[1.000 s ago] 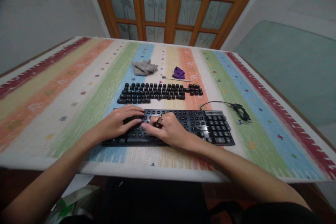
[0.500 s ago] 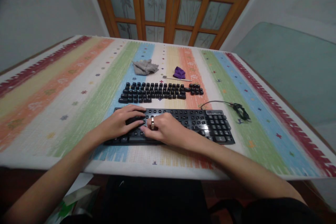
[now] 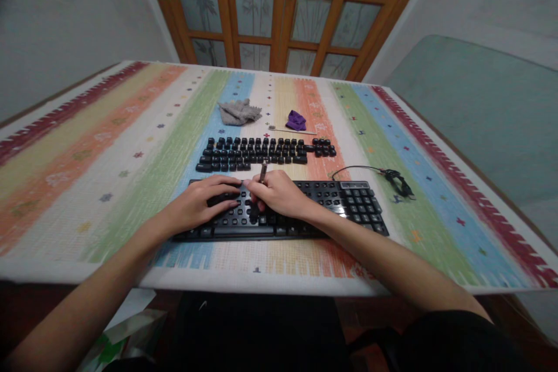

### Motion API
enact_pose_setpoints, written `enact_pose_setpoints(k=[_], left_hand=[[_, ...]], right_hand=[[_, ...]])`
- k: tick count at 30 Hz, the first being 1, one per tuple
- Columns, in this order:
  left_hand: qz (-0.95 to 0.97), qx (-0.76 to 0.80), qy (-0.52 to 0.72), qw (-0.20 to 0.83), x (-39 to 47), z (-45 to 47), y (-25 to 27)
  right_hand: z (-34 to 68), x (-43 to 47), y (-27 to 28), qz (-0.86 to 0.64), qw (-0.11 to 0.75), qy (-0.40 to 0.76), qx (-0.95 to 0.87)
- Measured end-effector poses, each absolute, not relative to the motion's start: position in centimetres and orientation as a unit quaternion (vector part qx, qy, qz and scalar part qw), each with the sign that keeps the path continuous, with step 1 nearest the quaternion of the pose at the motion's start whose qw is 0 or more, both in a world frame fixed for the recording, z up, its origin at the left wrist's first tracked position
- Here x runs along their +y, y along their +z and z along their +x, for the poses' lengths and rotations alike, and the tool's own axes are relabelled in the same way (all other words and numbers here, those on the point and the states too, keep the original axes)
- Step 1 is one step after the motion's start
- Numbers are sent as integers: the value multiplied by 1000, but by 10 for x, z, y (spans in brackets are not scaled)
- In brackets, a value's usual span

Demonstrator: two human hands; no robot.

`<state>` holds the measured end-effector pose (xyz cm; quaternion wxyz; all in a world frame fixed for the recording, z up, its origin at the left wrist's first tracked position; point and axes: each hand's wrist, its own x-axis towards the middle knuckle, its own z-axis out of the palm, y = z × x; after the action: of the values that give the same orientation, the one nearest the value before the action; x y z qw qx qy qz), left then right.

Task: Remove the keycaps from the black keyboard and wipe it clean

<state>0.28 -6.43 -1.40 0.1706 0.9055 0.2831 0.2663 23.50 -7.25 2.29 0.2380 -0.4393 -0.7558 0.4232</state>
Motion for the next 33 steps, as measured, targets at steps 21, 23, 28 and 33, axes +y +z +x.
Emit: enact_pose_setpoints(k=[21, 23, 28, 33], left_hand=[[893, 232, 302, 240, -83, 35, 20], [898, 231, 289, 240, -83, 35, 22], [903, 227, 288, 225, -79, 34, 28], [911, 252, 301, 129, -52, 35, 29]], right_hand=[[253, -87, 45, -370, 330, 313, -810], [255, -89, 44, -374, 339, 305, -808], [262, -91, 33, -394, 358, 333, -779], [268, -94, 27, -395, 365, 338, -772]])
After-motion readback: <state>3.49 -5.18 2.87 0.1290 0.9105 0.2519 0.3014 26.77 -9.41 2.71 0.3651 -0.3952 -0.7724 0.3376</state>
